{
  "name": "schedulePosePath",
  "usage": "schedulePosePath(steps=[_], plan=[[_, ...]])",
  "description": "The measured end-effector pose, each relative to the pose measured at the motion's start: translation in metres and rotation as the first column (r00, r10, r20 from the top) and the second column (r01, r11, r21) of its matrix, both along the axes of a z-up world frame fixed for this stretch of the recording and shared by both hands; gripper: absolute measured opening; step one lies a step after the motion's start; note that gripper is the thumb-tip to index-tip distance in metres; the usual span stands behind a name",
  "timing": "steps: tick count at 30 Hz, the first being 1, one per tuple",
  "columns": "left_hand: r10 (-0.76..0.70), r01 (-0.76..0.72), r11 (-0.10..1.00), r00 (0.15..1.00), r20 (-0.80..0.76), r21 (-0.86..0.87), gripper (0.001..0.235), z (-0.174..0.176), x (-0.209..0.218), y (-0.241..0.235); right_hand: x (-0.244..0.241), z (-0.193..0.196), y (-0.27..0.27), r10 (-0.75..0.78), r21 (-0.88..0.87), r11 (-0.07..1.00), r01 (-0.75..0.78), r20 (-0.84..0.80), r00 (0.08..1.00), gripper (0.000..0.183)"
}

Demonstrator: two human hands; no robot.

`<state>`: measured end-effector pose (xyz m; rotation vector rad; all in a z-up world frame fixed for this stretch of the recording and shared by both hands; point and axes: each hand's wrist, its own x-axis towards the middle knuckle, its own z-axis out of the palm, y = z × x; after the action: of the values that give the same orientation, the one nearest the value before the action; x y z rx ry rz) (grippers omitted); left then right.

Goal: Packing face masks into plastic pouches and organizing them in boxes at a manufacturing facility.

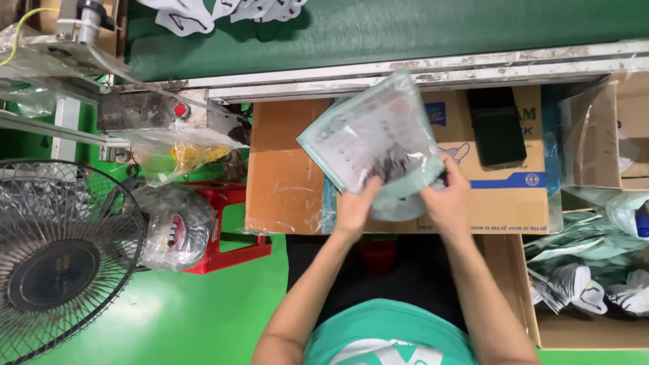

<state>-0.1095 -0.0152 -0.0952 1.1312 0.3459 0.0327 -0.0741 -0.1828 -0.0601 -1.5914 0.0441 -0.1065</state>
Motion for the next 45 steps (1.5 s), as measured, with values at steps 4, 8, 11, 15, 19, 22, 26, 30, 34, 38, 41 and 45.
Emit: schedulePosePath(steps=[4, 8, 11, 15, 19, 22, 26, 30, 34, 38, 41, 45], plan=[[0.082, -0.119, 0.959, 0.985, 0.149, 0.258, 0.050, 0.025, 0.008, -0.025, -0.001, -0.009, 0.011, 0.043, 0.304, 0.952, -0.030, -0.034, 0.999, 0.040], [0.258, -0.267, 0.943, 0.964, 0.070, 0.198, 0.039, 0.023, 0.012, -0.012, -0.020, -0.031, 0.003, 0.297, 0.693, 0.721, 0.022, -0.338, 0.893, 0.037], [0.038, -0.038, 0.999, 0.999, 0.007, 0.027, 0.038, -0.002, 0.003, -0.012, -0.017, -0.044, 0.000, 0.307, 0.663, 0.748, -0.022, -0.317, 0.898, 0.029], [-0.137, 0.137, 0.990, 0.986, 0.098, 0.006, 0.040, -0.026, -0.019, -0.047, -0.014, -0.077, -0.002, 0.097, 0.665, 0.737, 0.123, -0.284, 0.954, 0.021], [-0.656, 0.622, 0.654, 0.750, -0.086, 0.430, 0.030, 0.043, -0.030, -0.034, -0.005, -0.045, -0.021, 0.112, 0.427, 0.904, -0.015, -0.203, 0.973, 0.028], [-0.624, 0.234, 0.438, 0.774, 0.106, 0.868, 0.025, 0.108, -0.024, -0.010, 0.002, -0.006, -0.030, 0.184, 0.084, 0.980, -0.180, -0.052, 0.981, 0.032], [-0.447, -0.238, 0.479, 0.762, 0.468, 0.845, 0.037, 0.172, 0.007, 0.012, -0.022, 0.019, -0.038, 0.253, -0.352, 0.908, -0.225, 0.034, 0.967, 0.025], [-0.395, -0.079, 0.669, 0.804, 0.444, 0.739, 0.018, 0.127, 0.005, 0.008, -0.017, 0.052, -0.018, 0.194, -0.326, 0.940, -0.106, 0.253, 0.948, 0.022], [-0.008, -0.119, 0.901, 0.957, 0.290, 0.418, 0.011, 0.095, -0.005, 0.005, -0.010, 0.053, -0.014, -0.123, 0.038, 0.992, 0.117, 0.220, 0.968, 0.025], [-0.076, -0.163, 0.786, 0.932, 0.354, 0.596, 0.007, 0.108, -0.002, 0.005, -0.004, -0.002, -0.044, -0.034, 0.371, 0.929, 0.000, 0.088, 0.996, 0.006], [-0.062, -0.109, 0.801, 0.963, 0.263, 0.588, 0.004, 0.101, -0.006, 0.000, -0.012, -0.027, -0.050, -0.009, 0.506, 0.862, -0.041, 0.096, 0.995, 0.015], [-0.209, -0.036, 0.815, 0.912, 0.352, 0.578, 0.012, 0.107, -0.002, 0.002, -0.010, 0.005, -0.035, 0.047, 0.426, 0.901, -0.078, 0.083, 0.995, 0.013]])
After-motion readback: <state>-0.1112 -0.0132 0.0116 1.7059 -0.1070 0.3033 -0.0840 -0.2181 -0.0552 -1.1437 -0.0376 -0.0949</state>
